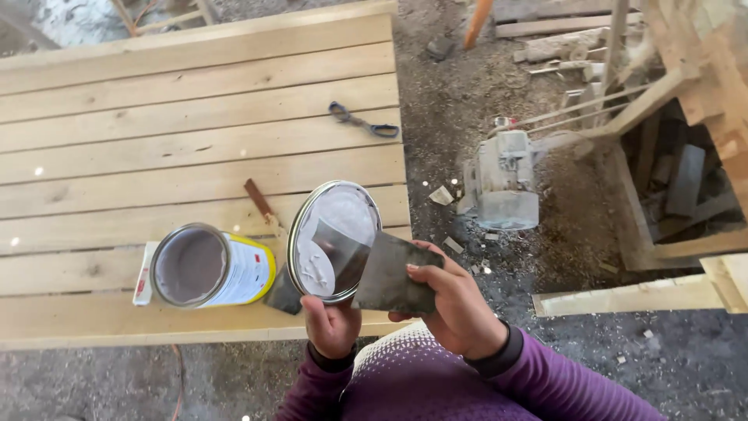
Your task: Applying wood filler to gaps and cracks in a wooden tabletop using a putty knife and sandpaper.
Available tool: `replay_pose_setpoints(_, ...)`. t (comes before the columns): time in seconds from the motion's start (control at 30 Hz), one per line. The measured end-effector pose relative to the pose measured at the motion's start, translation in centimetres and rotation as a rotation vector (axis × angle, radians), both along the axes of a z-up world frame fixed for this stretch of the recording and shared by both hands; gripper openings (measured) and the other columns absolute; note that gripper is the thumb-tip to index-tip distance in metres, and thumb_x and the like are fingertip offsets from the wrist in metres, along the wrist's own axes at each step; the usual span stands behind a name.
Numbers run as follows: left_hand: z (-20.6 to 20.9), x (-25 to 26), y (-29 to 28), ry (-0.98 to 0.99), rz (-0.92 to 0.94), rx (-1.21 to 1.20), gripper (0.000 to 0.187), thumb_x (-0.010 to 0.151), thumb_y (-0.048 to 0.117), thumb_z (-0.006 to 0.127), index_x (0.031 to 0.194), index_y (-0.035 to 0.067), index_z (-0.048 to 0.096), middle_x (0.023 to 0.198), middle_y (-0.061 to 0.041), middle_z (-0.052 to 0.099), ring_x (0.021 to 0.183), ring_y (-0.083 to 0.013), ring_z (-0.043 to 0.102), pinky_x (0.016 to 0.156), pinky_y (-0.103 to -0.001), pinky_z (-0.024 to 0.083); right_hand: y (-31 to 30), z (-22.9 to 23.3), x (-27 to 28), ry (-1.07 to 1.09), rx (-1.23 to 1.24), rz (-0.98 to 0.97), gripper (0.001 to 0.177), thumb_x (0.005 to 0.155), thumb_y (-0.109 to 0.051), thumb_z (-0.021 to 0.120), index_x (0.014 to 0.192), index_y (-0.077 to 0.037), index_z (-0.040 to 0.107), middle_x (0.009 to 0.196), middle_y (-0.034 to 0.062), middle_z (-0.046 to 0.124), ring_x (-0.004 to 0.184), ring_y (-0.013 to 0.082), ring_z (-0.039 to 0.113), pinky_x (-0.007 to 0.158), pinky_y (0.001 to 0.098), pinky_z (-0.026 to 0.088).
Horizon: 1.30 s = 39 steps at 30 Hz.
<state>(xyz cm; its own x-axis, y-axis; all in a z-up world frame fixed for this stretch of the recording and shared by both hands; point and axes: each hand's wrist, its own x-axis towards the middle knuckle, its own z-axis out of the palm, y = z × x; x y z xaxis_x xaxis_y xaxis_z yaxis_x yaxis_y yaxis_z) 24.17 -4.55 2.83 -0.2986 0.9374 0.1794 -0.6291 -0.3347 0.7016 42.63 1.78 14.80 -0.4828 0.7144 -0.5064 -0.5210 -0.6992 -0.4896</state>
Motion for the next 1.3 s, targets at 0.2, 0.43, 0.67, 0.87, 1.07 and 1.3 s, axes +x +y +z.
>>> replay_pose_setpoints(0.2, -0.9, -1.1, -2.0, 0.455, 0.078, -0.017, 0.09, 0.108, 0.067, 0.029, 0.155, -0.01, 0.032, 0.161, -0.023, 0.043, 0.151, -0.0337, 0.042, 0.127, -0.046, 0.031, 0.2, 1.7, -1.9, -0.028, -0.09, 0.08, 0.039, 0.094, -0.01, 0.048, 0.132, -0.004, 0.053, 0.107, 0.0147, 0.07, 0.083, 0.0276, 0.072, 0.061, 0.0465, 0.061)
replay_pose_setpoints(0.43, -0.8, -1.4, -2.1, 0.68, 0.245, 0.048, 0.088, 0.108, 0.065, 0.04, 0.156, -0.008, 0.038, 0.156, -0.023, 0.048, 0.143, -0.0318, 0.052, 0.117, -0.042, 0.046, 1.8, 0.7, -2.6, -0.048, -0.089, 0.142, 0.037, 0.096, -0.011, 0.049, 0.131, -0.002, 0.056, 0.103, 0.0159, 0.07, 0.077, 0.0272, 0.071, 0.062, 0.0451, 0.062)
replay_pose_setpoints(0.67, -0.1, -1.8, -1.7, 0.753, 0.191, 0.072, 0.078, 0.114, 0.057, 0.038, 0.158, -0.007, 0.036, 0.159, -0.025, 0.049, 0.138, -0.0292, 0.056, 0.109, -0.036, 0.051, 2.4, -0.2, -2.8, -0.063, -0.073, 0.114, 0.033, 0.1, -0.01, 0.049, 0.13, 0.001, 0.059, 0.101, 0.0157, 0.069, 0.079, 0.0249, 0.071, 0.068, 0.0425, 0.061)
replay_pose_setpoints(0.87, 0.5, -1.5, -1.4, 0.709, 0.2, 0.039, 0.073, 0.11, 0.054, 0.042, 0.155, -0.003, 0.04, 0.154, -0.023, 0.054, 0.062, -0.0026, 0.039, 0.053, -0.022, 0.028, 3.2, 0.7, -2.7, -0.126, -0.102, 0.109, 0.032, 0.098, -0.01, 0.046, 0.128, -0.003, 0.057, 0.101, 0.0135, 0.071, 0.082, 0.0226, 0.073, 0.071, 0.045, 0.063)
replay_pose_setpoints(1.07, 1.8, -1.3, -1.1, 0.786, 0.246, 0.161, 0.068, 0.117, 0.051, 0.037, 0.158, -0.004, 0.041, 0.16, -0.024, 0.052, 0.135, -0.0331, 0.057, 0.117, -0.039, 0.045, 3.5, 1.4, -2.8, -0.122, -0.05, 0.071, 0.031, 0.098, -0.007, 0.048, 0.128, -0.002, 0.053, 0.103, 0.0165, 0.069, 0.079, 0.0244, 0.073, 0.068, 0.0453, 0.063)
replay_pose_setpoints(1.3, -0.3, -1.8, -2.3, 0.847, 0.284, -0.031, 0.074, 0.11, 0.053, 0.036, 0.15, -0.008, 0.046, 0.139, -0.024, 0.066, 0.093, -0.0165, 0.064, 0.08, -0.025, 0.049, 3.3, 0.5, -2.5, -0.07, 0.08, 0.048, 0.034, 0.097, -0.003, 0.052, 0.131, -0.001, 0.05, 0.107, 0.0142, 0.069, 0.089, 0.0221, 0.073, 0.075, 0.0373, 0.063)
